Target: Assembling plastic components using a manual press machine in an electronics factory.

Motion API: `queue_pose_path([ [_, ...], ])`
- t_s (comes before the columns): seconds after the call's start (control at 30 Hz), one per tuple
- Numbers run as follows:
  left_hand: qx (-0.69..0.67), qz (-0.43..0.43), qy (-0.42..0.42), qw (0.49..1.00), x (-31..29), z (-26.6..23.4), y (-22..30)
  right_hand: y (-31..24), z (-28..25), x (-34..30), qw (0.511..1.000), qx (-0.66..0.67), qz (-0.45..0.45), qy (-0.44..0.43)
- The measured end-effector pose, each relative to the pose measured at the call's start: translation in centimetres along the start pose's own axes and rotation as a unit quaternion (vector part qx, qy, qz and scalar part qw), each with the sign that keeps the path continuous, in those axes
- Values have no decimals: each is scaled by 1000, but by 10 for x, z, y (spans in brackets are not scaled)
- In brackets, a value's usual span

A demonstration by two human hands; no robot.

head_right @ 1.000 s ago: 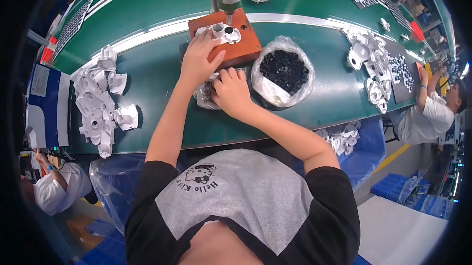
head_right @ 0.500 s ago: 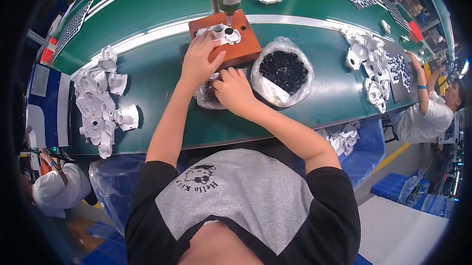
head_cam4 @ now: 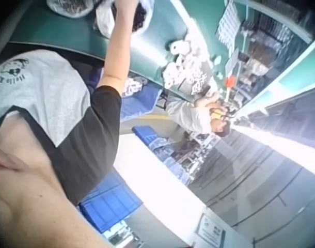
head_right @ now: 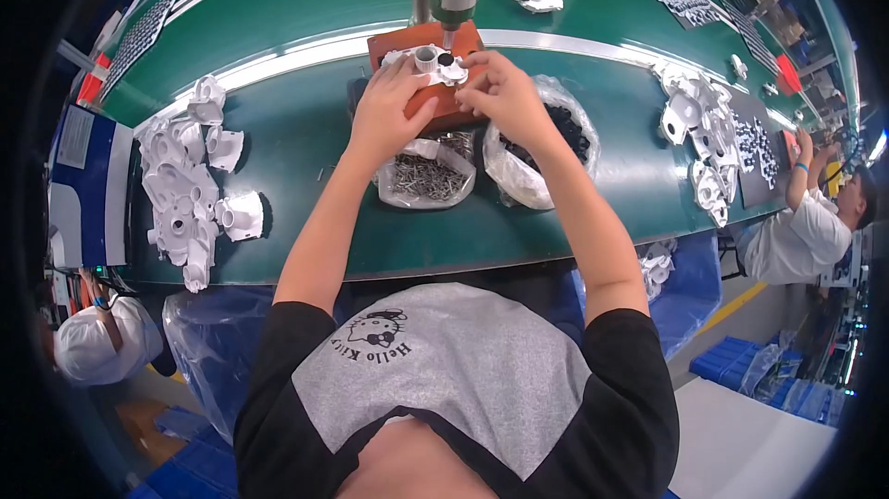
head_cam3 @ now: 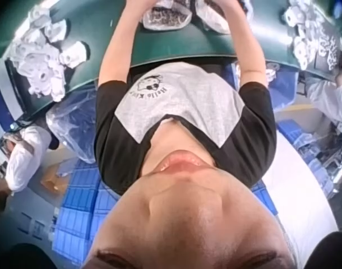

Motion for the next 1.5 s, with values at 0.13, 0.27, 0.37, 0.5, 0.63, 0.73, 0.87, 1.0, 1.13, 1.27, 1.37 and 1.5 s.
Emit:
queue_pose_path([
  [0.13,-14,-14,-26,999,0,3,-1,3,-6,14,1000,-18,-1,2],
  [0.27,-7,-14,-26,1000,0,3,-2,-2,-22,29,993,-36,-63,98],
  [0.37,-7,-14,-25,1000,0,2,-1,-17,-27,38,964,-207,-94,139],
  [0.5,-8,-16,-24,1000,1,3,-1,12,-34,60,972,-147,-117,144],
  [0.63,-5,-14,-23,1000,1,3,-2,11,-26,64,968,-188,-99,133],
  [0.73,0,-13,-27,1000,0,4,-4,3,-20,62,968,-186,-110,131],
  [0.87,3,-11,-23,1000,1,5,-3,-3,-18,57,962,-213,-119,120],
  [1.0,3,-14,-27,1000,2,5,-2,-5,-12,51,938,-294,-150,105],
  [1.13,10,3,-5,1000,4,0,4,-34,11,20,839,-438,-291,142],
  [1.27,0,-14,-31,999,2,3,0,-31,20,7,812,-510,-255,126],
  [1.37,-4,-10,-25,1000,0,5,-1,-16,7,-1,838,-485,-233,88],
  [1.5,6,-13,-20,1000,2,-2,-1,-43,-100,28,925,-208,-214,236],
])
Point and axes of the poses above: each hand's wrist, its own x-axis towards the middle knuckle, its own z-axis out of the palm, y = z × x, the point moved 10 cm from there along x, towards the middle knuckle, and after that the axes turned 5 degrees about -y, right-handed, at the moved point
